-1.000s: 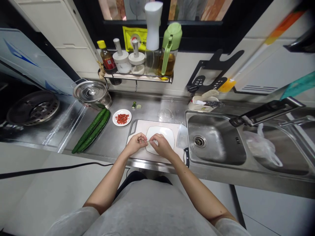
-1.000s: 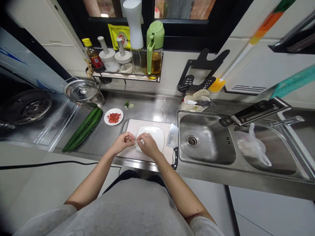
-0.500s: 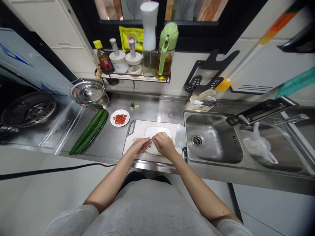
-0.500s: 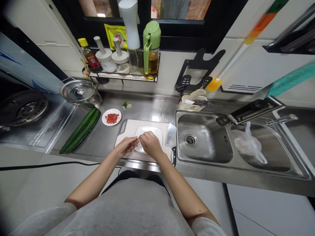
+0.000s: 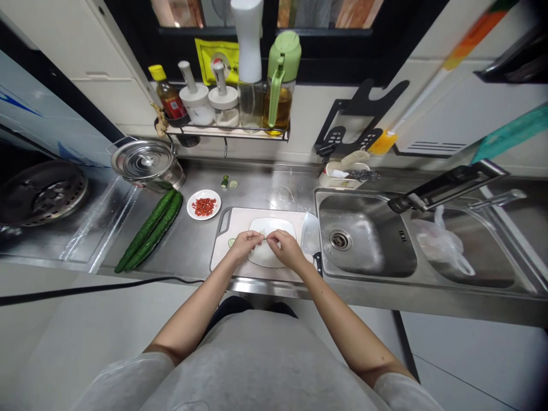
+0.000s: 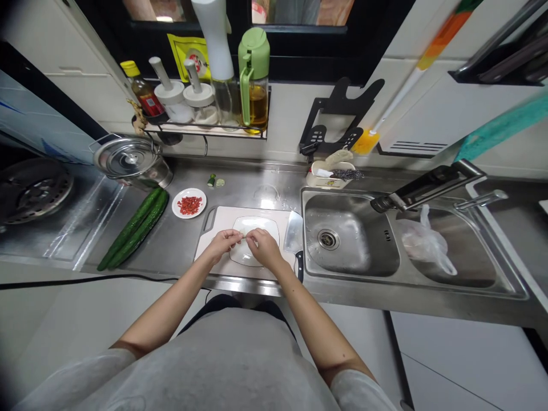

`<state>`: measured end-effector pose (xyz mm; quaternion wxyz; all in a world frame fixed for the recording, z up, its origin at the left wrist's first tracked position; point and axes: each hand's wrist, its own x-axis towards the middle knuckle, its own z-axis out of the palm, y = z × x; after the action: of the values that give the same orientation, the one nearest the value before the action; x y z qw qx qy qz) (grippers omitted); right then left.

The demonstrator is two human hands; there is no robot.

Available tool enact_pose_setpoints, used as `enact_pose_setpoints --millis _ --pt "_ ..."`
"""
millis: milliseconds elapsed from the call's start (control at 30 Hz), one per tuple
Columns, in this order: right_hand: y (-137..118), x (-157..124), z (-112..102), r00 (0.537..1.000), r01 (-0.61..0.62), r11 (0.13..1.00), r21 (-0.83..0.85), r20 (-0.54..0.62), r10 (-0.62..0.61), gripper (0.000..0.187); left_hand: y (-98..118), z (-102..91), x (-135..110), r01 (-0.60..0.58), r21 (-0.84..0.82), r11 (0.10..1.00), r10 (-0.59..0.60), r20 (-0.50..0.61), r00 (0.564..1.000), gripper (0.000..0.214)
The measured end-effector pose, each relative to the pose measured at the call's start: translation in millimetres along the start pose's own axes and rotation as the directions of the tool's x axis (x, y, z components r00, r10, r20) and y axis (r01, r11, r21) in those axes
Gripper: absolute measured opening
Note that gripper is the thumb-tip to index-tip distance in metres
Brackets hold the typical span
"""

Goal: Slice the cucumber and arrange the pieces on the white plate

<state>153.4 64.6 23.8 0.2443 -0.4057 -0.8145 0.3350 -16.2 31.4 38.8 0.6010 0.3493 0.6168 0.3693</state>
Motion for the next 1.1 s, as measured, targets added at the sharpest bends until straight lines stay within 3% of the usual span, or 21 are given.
enact_pose_setpoints --millis 267,533,700,900,1100 --pt "47 21 10 0.982 -0.187 0.982 0.032 0.033 0.186 0.012 -19 13.9 56 0.041 0.007 0.999 -0.041 -0.043 0.998 0.036" --pt "72 45 15 0.951 -0.307 0.951 0.027 0.051 0.306 0.012 -26 21.6 102 0.099 0.121 0.988 -0.087 -0.102 0.991 0.021" --pt "74 50 17 0.93 -0.356 0.931 -0.078 0.066 0.362 0.015 -30 23.6 108 0.089 0.356 0.93 -0.034 -0.16 0.987 0.013" --pt "69 51 18 0.918 -0.376 0.908 -0.187 0.056 0.392 0.017 -23 27.0 103 0.045 0.659 0.751 0.116 -0.199 0.973 0.011" --pt "70 55 22 0.906 -0.405 0.887 -0.221 0.037 0.422 0.015 -20 29.9 99 0.029 0.757 0.653 0.17 -0.183 0.968 0.013"
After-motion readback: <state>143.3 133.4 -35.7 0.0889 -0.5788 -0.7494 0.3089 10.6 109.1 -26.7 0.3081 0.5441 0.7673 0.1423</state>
